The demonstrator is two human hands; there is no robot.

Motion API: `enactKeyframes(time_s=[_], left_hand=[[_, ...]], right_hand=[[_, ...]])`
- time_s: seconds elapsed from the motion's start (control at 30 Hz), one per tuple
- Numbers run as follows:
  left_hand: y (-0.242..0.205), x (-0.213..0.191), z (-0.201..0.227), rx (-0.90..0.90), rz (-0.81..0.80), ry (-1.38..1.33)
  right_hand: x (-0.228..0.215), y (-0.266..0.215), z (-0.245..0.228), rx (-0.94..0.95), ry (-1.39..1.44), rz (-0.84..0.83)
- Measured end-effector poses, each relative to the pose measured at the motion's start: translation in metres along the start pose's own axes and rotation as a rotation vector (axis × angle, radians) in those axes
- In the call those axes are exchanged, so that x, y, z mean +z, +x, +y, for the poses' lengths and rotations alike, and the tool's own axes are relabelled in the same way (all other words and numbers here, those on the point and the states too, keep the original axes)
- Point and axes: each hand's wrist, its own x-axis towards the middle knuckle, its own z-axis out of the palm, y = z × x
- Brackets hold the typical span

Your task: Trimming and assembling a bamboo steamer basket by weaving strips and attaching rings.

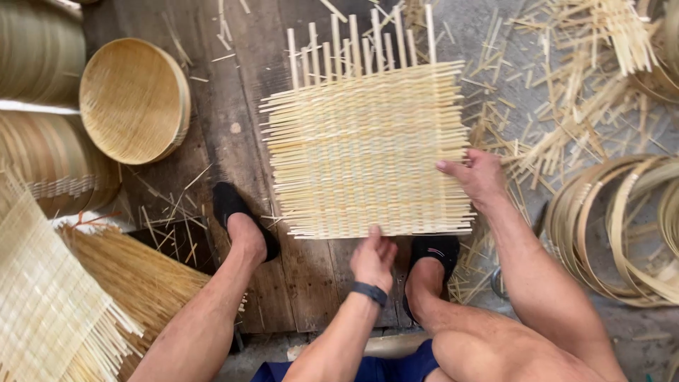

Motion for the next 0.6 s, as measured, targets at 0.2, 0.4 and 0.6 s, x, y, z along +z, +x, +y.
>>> enactKeyframes(time_s=[0.2, 0.4, 0.6], left_hand=[[0.06, -0.015, -0.025, 0.041, -0.389, -0.566], [0.092, -0.023, -0.021, 0.071, -0.554, -0.455], [0.09, -0.033, -0.018, 0.096, -0.486, -0.454]], right_hand=[[0.007, 0.018, 0.045, -0.161, 0.081, 0.002], [-0.034, -0.039, 0.067, -0.303, 0.037, 0.374], [-0.155, -0.169, 0.151, -0.547, -0.068, 0.983]])
